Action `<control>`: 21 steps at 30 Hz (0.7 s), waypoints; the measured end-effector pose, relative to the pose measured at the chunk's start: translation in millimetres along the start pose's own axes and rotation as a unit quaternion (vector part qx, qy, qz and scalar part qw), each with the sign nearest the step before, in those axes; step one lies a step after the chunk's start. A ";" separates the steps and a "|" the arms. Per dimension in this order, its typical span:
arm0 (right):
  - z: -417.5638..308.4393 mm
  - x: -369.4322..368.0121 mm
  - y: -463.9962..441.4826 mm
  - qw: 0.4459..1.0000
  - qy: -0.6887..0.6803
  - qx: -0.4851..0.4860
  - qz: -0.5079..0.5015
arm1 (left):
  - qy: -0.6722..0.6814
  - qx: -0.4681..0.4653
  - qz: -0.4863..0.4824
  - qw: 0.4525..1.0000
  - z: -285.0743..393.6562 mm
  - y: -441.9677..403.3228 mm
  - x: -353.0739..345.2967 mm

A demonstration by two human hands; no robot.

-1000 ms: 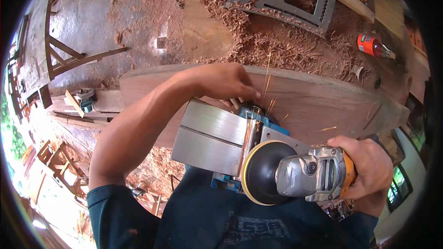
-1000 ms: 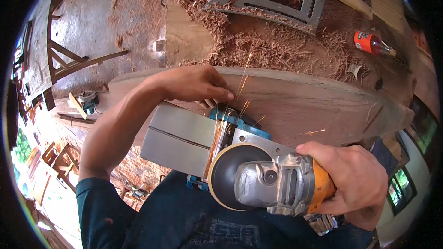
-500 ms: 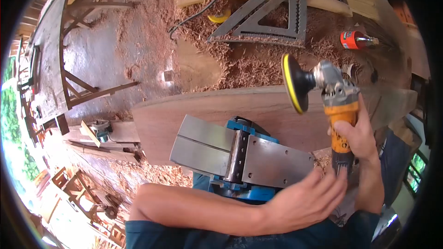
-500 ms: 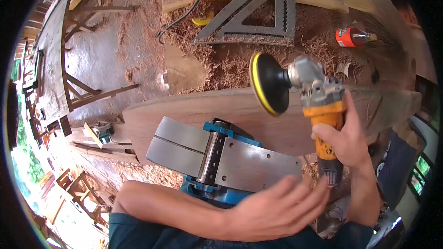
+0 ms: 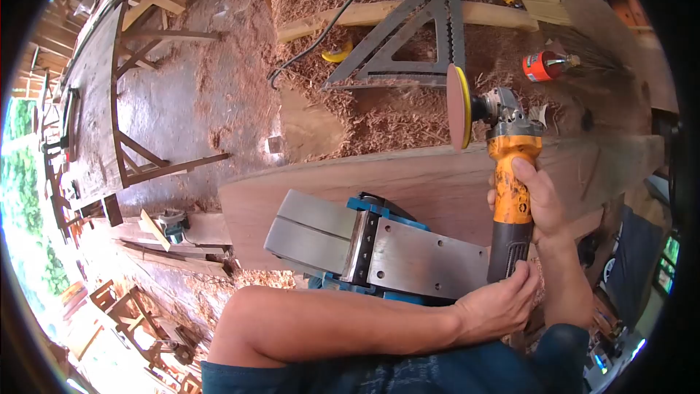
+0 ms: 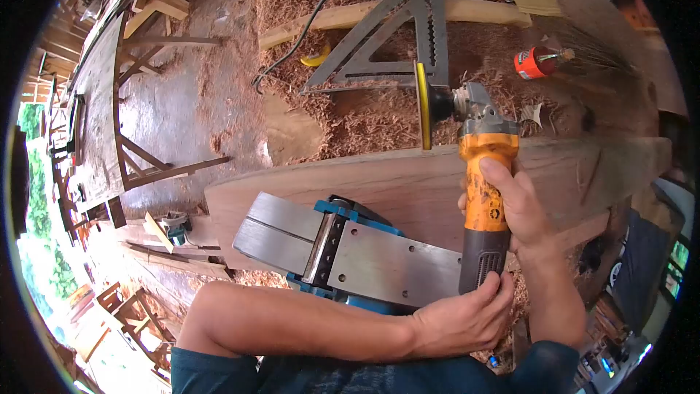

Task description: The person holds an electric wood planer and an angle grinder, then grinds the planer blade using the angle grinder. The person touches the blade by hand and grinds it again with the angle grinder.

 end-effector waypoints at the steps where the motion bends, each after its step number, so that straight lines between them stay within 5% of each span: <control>1: 1.9 0.3 0.8 1.000 -0.020 0.001 0.002 | -0.003 -0.019 -0.016 1.000 1.8 -0.1 -2.8; 11: 28.5 9.9 1.9 0.983 -0.165 -0.011 -0.077 | -0.003 -0.092 -0.102 0.991 12.6 -0.3 -18.4; 12: 36.3 13.2 0.3 0.977 -0.192 -0.015 -0.096 | 0.065 -0.063 -0.169 0.981 6.8 0.4 -24.2; 15: 43.2 19.4 5.5 0.956 -0.265 0.011 -0.125 | 0.202 0.114 -0.019 0.973 -25.3 7.2 -2.6; 16: 46.7 22.4 6.6 0.951 -0.282 0.024 -0.121 | 0.275 0.205 -0.063 0.937 -31.2 13.0 -7.3; 19: 46.9 37.3 4.5 0.942 -0.301 0.079 -0.128 | 0.396 0.429 0.065 0.809 -41.6 32.0 -14.3; 21: 45.5 36.7 11.8 0.922 -0.346 0.113 -0.133 | 0.448 0.488 0.047 0.748 -37.7 37.1 -32.1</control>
Point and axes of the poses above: each hand's wrist, its own y-axis away from the middle knuckle, its own x-axis out of the back of the hand, z = x × y, the point moved 7 cm from there along -y, towards the middle knuckle, and after that the axes turned 1 degree about z, right-handed, at the moved point
